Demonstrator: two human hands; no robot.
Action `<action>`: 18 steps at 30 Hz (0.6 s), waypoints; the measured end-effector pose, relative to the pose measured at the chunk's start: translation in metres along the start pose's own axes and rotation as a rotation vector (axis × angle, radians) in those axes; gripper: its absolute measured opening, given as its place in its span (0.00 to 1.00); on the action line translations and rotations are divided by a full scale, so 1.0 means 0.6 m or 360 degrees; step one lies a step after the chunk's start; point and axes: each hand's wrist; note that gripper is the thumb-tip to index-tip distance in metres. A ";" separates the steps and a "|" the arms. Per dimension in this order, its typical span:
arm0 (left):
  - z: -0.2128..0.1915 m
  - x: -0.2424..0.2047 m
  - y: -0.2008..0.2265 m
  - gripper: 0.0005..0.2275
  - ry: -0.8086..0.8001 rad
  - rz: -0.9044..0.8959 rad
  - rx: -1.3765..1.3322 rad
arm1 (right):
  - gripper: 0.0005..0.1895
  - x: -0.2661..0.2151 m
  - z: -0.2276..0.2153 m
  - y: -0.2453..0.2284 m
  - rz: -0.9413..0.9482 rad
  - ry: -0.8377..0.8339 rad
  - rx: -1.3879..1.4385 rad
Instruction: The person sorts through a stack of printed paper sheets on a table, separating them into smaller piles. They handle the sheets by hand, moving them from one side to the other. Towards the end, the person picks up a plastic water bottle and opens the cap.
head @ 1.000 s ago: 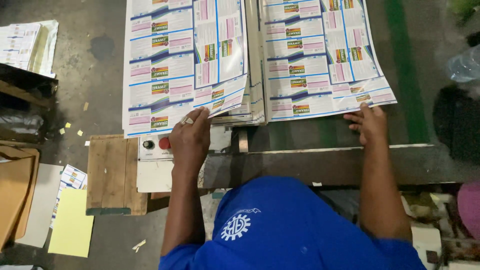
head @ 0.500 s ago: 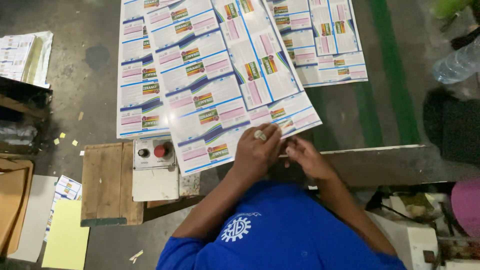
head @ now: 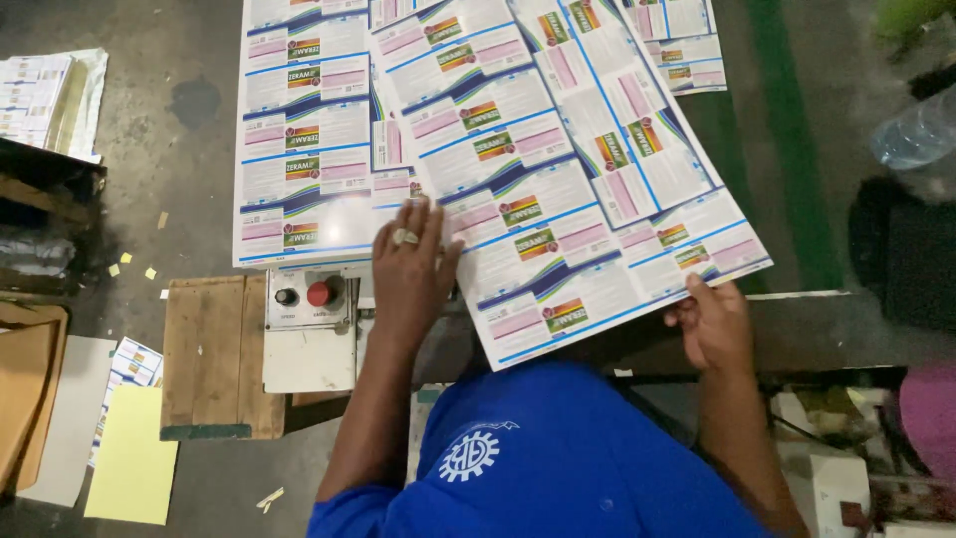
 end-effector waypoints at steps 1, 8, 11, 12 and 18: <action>-0.004 -0.001 -0.008 0.24 -0.0006 -0.0003 0.0001 | 0.08 -0.003 -0.018 0.002 0.0007 0.0001 0.0001; -0.016 -0.011 -0.022 0.37 -0.0124 -0.0143 0.0212 | 0.11 -0.014 -0.160 0.033 -0.0045 0.0305 -0.0136; -0.018 -0.020 -0.024 0.33 -0.0220 -0.0170 0.0227 | 0.12 -0.020 -0.205 0.045 -0.0026 0.0427 -0.0208; -0.021 -0.024 -0.025 0.30 -0.0246 -0.0163 0.0255 | 0.12 -0.024 -0.217 0.048 -0.0006 0.0495 -0.0249; -0.053 -0.016 -0.037 0.14 0.0030 -0.0004 0.0112 | 0.13 -0.025 -0.217 0.055 0.0099 0.0465 -0.0404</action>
Point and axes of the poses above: each hand's wrist, its own x-axis towards the middle knuckle, its own z-axis out of the palm, y = z × x, and after that the axes turned 6 degrees about z, right-handed
